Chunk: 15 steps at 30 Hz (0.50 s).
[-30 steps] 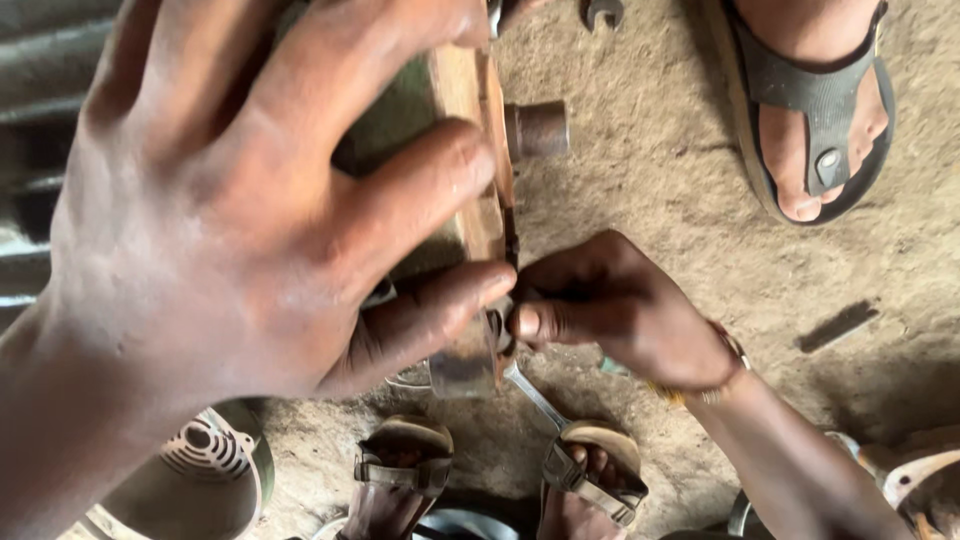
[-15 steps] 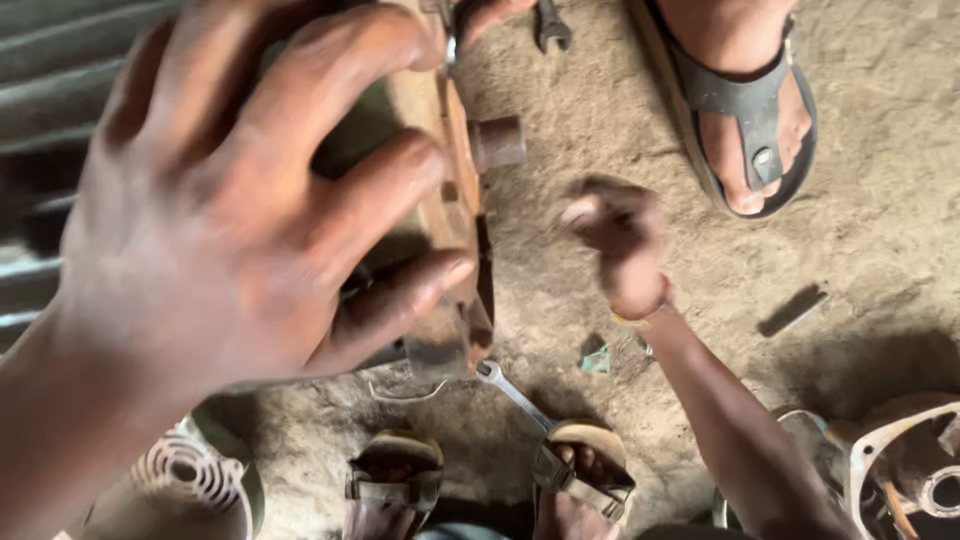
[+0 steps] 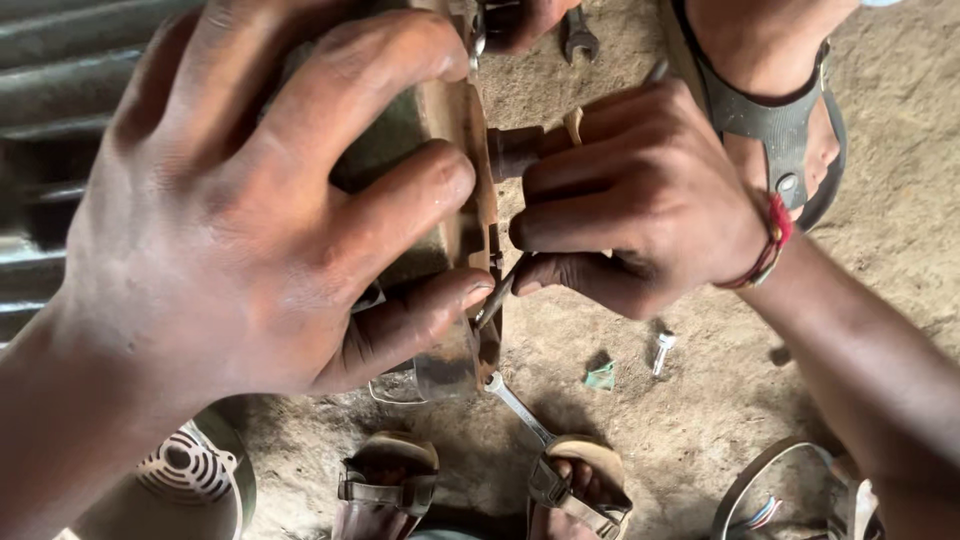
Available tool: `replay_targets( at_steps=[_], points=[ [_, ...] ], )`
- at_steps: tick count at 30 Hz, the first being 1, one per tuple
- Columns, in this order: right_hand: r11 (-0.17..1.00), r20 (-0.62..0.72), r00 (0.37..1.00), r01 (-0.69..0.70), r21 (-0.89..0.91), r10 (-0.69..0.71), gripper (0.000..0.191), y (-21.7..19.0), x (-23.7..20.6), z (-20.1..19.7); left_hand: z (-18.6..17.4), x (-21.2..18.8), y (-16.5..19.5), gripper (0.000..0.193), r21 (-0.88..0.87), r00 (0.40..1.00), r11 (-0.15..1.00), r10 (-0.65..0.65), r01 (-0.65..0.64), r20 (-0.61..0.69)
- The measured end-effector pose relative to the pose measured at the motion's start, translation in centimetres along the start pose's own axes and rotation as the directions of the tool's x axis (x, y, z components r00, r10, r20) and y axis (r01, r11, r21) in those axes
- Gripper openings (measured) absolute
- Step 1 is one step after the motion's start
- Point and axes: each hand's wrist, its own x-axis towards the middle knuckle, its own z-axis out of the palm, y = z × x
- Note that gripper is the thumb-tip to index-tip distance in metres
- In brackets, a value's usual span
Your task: The person works on an electric motor lying on a dirt floor, holding the motor casing steady with one hand while using a spanner and a pry bar to loosen and remove bolts from the motor's end housing, with another person assisting by holding parts. The person continues prying and working at the housing bolts throughout the clip.
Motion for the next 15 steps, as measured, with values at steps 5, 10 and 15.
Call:
replay_targets(
  at_steps=[5,10,15],
  points=[
    [0.993,0.011,0.994,0.111,0.028,-0.112,0.014,-0.3,3.3,-0.9,-0.2,0.5,0.1,0.053,0.008,1.0,1.0,-0.012,0.012,-0.008],
    [0.985,0.059,0.985,0.162,0.053,-0.165,0.006,1.0,4.1,-1.0,-0.3,0.6,0.2,0.054,0.0,0.999,0.999,-0.035,0.035,-0.002],
    [0.979,0.093,0.977,0.186,0.088,-0.194,0.015,1.5,4.9,-0.9,-0.3,0.8,0.4,0.056,-0.007,0.998,0.998,-0.06,0.06,0.016]
  ],
)
